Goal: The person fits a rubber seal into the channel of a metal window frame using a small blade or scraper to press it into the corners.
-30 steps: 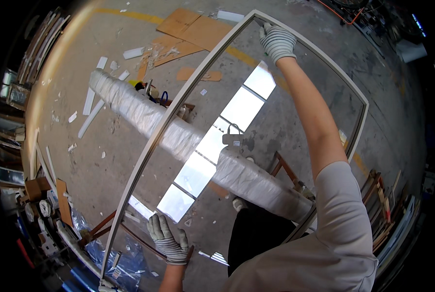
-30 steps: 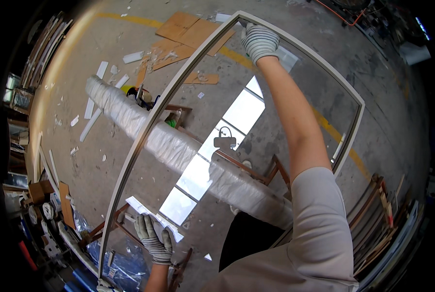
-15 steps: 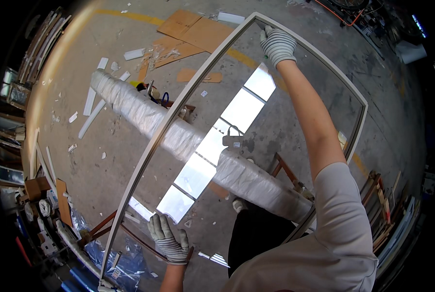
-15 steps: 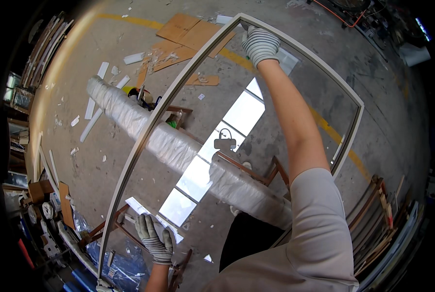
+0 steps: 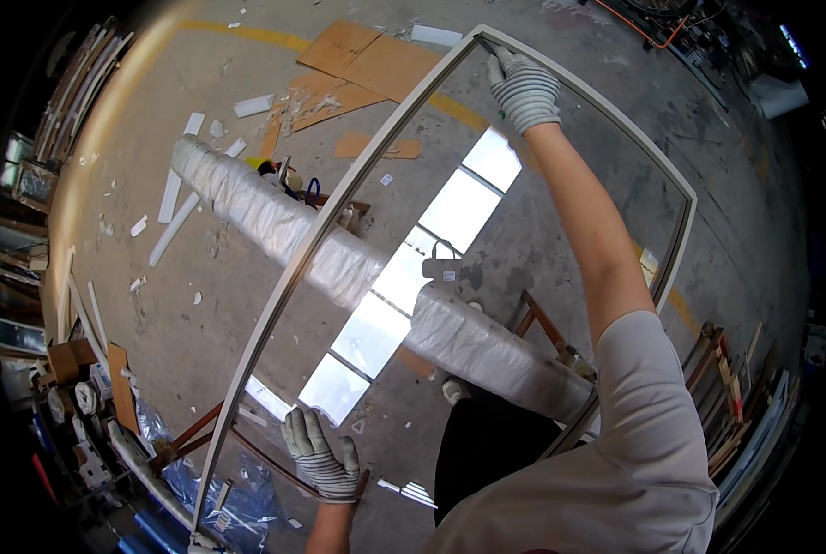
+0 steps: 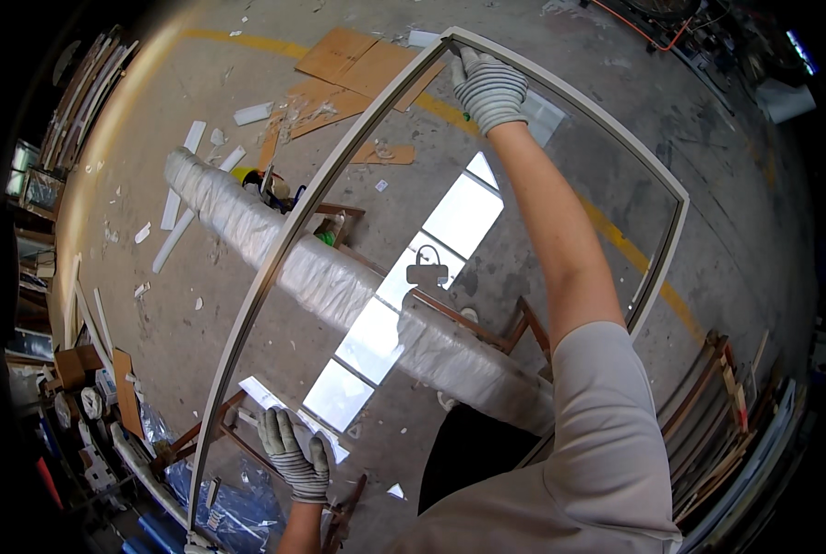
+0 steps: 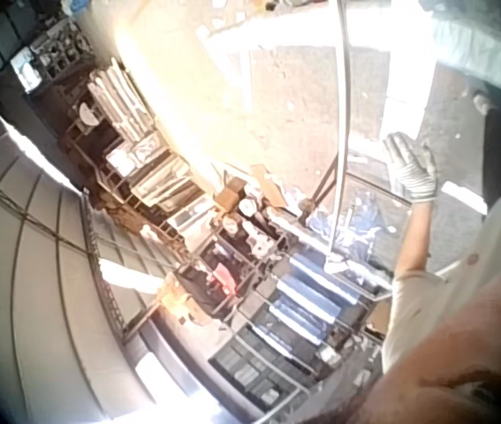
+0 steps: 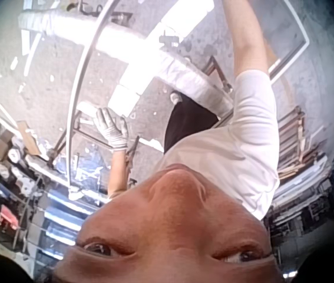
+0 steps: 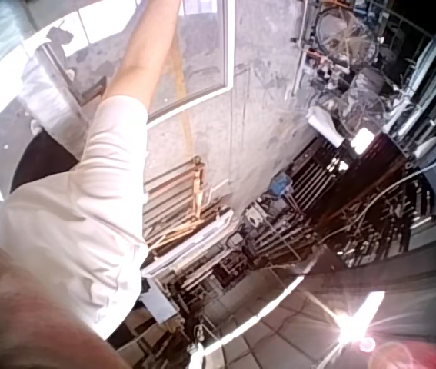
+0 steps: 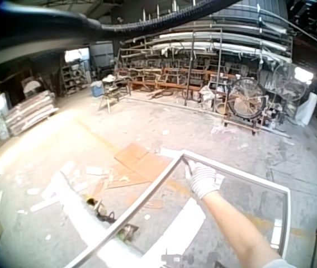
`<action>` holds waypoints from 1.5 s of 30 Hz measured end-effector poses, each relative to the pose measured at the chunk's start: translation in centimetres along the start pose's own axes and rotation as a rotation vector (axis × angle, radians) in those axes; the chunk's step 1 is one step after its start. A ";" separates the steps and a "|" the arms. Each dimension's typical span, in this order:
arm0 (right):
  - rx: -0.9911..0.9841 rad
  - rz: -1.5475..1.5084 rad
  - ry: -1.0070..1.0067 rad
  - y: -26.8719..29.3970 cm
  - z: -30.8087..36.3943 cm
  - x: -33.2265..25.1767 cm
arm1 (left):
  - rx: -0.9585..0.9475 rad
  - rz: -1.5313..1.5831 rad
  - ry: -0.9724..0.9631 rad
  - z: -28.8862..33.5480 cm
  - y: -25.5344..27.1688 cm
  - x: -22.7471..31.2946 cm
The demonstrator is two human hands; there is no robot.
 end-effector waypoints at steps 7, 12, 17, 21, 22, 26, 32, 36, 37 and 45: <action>0.125 -0.449 -0.025 -1.4 -0.4 1.9 | -0.004 -0.001 -0.012 -0.3 -0.1 0.0; -0.144 -0.786 -0.048 -1.1 -0.1 0.7 | 0.028 -0.015 -0.031 0.2 -0.4 -0.6; -0.213 -1.215 -0.214 -2.3 0.5 1.2 | 0.016 -0.020 -0.020 0.3 -0.6 -0.7; -0.366 -1.327 -0.028 -1.7 1.6 -0.3 | 0.001 -0.029 -0.028 0.6 -0.8 -0.9; -0.290 -1.442 -0.087 -1.9 1.5 0.4 | 0.000 -0.036 -0.026 0.6 -0.8 -0.8; -0.103 -1.514 -0.267 -2.9 0.4 2.0 | -0.008 -0.025 -0.012 0.5 -0.8 -0.7; 0.389 -0.889 -0.337 -2.8 -0.5 4.1 | -0.005 -0.003 0.007 0.4 -0.8 -0.8; 0.171 -0.950 -0.333 -3.1 -0.8 3.4 | -0.005 -0.015 -0.004 0.4 -0.7 -0.8; 0.148 -0.767 -0.324 -2.3 -0.8 3.0 | 0.006 -0.014 -0.016 0.3 -0.5 -0.6; -0.058 -0.411 -0.059 -3.3 -3.8 -1.7 | 0.008 -0.002 -0.014 0.4 -0.8 -0.5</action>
Point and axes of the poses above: each hand's wrist, its own z-axis away from the middle knuckle, its own y-axis out of the back of the hand, x = y × z, the point moved 6 cm from there along -z, towards the middle knuckle, and after that the axes turned 5 degrees about z, right-handed, at the moved point
